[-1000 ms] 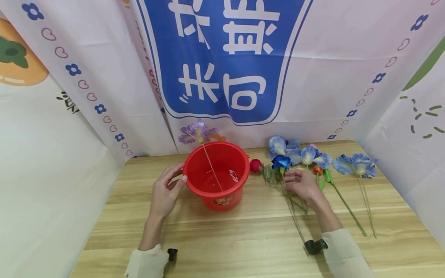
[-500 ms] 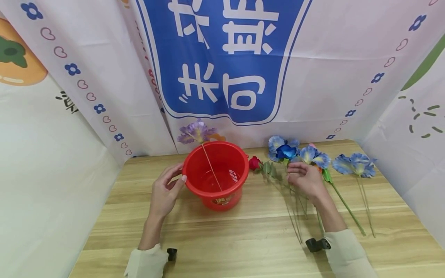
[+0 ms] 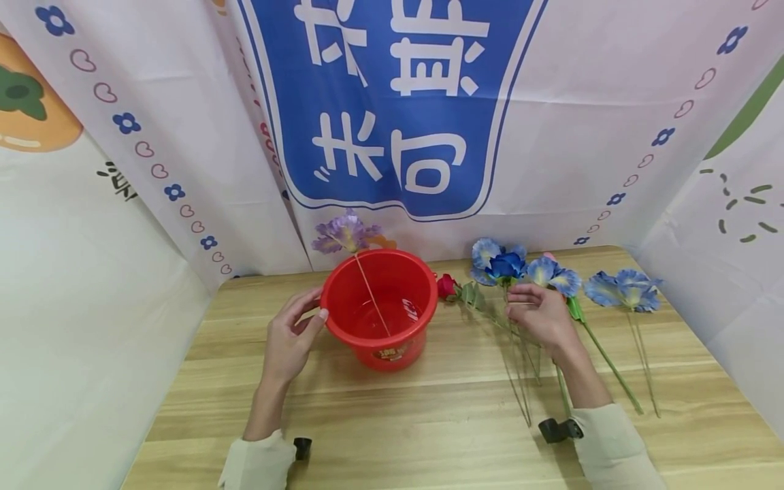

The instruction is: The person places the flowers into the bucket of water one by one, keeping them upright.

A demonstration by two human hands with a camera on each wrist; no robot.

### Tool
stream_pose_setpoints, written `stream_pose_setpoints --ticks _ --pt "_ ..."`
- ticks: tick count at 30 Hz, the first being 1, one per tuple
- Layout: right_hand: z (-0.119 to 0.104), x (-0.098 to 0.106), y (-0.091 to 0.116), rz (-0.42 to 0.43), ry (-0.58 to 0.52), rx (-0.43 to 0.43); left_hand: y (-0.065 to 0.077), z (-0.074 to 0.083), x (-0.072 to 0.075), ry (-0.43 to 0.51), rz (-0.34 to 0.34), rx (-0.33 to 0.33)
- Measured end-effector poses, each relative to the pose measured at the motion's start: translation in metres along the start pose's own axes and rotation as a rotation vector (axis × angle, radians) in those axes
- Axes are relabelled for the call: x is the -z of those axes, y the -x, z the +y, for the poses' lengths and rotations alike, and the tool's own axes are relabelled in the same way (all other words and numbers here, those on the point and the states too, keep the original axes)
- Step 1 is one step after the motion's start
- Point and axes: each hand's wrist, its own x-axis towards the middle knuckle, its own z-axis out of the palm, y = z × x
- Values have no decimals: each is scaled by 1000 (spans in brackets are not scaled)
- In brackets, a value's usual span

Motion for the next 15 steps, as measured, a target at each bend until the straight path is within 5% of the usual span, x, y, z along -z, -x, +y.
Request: stream_pose_setpoints --ticks 15 --pt "1 3 1 61 62 -26 1 2 1 4 -4 5"
